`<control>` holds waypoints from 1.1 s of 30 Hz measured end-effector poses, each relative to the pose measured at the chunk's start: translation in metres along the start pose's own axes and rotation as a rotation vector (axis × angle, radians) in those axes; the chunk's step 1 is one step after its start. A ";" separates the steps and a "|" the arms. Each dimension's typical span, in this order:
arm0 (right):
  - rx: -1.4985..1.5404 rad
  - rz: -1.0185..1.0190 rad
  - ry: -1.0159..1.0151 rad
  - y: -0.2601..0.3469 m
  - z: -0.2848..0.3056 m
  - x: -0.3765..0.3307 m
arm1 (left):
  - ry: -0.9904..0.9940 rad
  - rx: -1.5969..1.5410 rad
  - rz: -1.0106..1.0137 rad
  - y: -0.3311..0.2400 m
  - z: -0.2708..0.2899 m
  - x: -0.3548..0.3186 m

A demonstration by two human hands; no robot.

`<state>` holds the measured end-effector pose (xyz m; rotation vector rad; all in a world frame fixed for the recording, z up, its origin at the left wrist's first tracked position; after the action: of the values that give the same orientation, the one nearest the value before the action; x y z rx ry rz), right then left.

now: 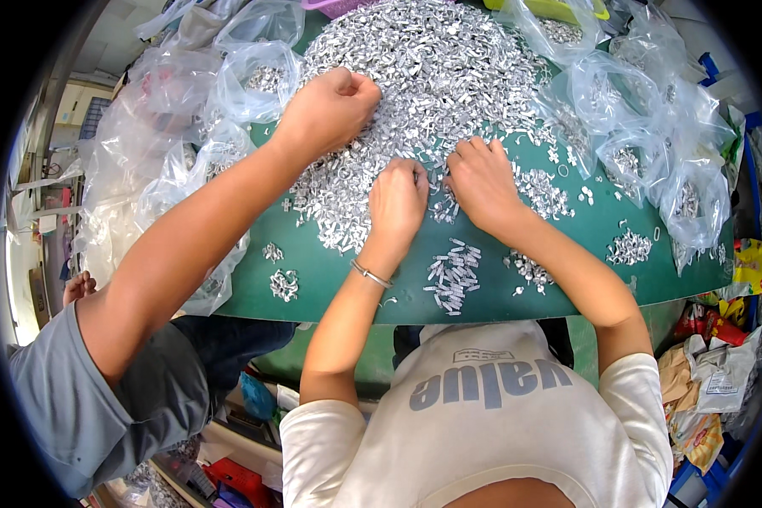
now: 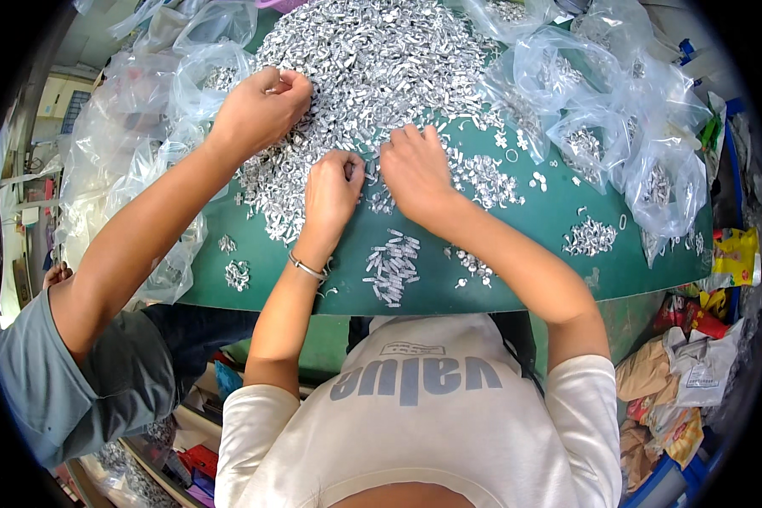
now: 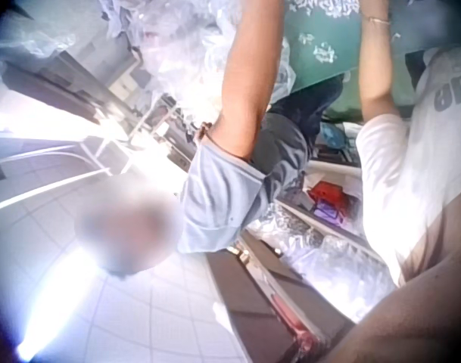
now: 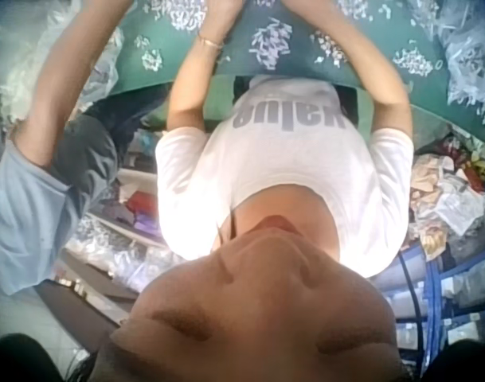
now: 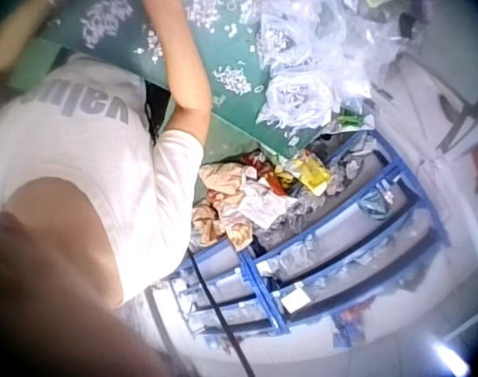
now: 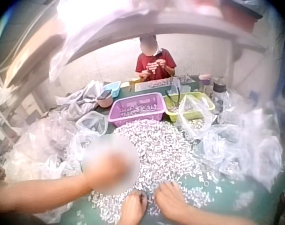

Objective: The person sorts a large pile of small silver metal hardware pieces on a green table. They use their hands to separate different types of items, such as washers and fasteners, into smaller piles and occasionally transfer them into clear plastic bags.

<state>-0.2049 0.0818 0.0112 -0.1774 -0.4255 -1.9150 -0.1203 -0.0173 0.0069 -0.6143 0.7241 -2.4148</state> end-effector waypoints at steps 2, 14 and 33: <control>-0.028 -0.001 -0.006 0.000 0.001 0.003 | 0.001 -0.022 -0.012 0.002 -0.007 0.001; 1.068 -0.516 0.219 -0.047 0.013 -0.010 | 0.025 -0.020 0.044 0.005 0.002 -0.004; 1.816 -0.700 0.289 -0.058 0.015 -0.041 | 0.226 -0.996 0.512 0.011 -0.003 -0.005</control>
<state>-0.2443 0.1417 0.0002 1.5429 -1.9482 -1.3915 -0.1138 -0.0209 -0.0031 -0.4183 1.9364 -1.5499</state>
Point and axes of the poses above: each hand's wrist, its own x-axis towards the middle knuckle, its own z-axis out of the back of the hand, y = z × x, the point moved 5 cm from there along x, towards the middle knuckle, and after that the axes turned 4 degrees about -y, right-handed, at the moved point
